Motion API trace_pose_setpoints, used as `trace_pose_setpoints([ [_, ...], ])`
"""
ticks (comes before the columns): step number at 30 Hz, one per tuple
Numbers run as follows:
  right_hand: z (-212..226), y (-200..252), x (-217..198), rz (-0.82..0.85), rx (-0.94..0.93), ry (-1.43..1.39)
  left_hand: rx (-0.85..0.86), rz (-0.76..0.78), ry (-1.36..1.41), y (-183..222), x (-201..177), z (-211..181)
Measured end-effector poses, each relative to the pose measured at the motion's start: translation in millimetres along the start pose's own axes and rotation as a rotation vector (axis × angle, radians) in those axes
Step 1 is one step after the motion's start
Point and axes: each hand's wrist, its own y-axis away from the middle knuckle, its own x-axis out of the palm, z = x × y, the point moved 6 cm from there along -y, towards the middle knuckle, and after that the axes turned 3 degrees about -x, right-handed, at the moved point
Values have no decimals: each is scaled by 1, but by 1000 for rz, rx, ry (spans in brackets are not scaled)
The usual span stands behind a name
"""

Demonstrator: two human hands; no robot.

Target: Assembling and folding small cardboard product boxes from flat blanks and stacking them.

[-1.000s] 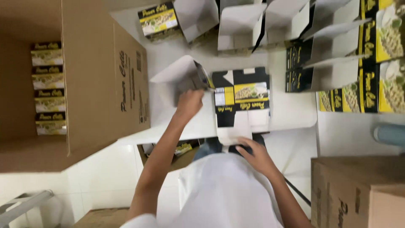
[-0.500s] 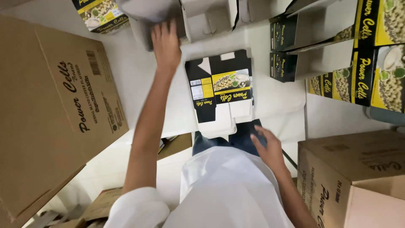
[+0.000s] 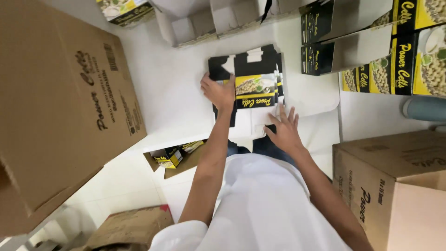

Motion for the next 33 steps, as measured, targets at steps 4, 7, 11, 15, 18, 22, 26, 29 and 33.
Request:
trace_pose_setpoints([
  [4,10,11,-9,-154,45,-137,73,-55,68,-15,-25,25],
  [7,29,26,-26,-321,40,-363,183,-47,574,-3,-66,39],
  [11,47,16,-44,-504,31,-705,25,141,807,1,-122,45],
  [15,77,3,-41,-430,-23,-1100,70,211,910,5,-154,64],
  [18,111,12,-34,-314,-59,-1289,80,141,844,24,-194,42],
  [22,147,38,-30,-298,-128,-1300,44,-10,557,41,-237,26],
  [26,150,58,-34,-455,-125,-1156,109,68,753,48,-241,34],
  [29,159,72,-54,-573,-184,-1090,163,198,868,64,-265,15],
  [33,174,95,-64,-723,-284,-995,291,236,749,80,-292,-11],
])
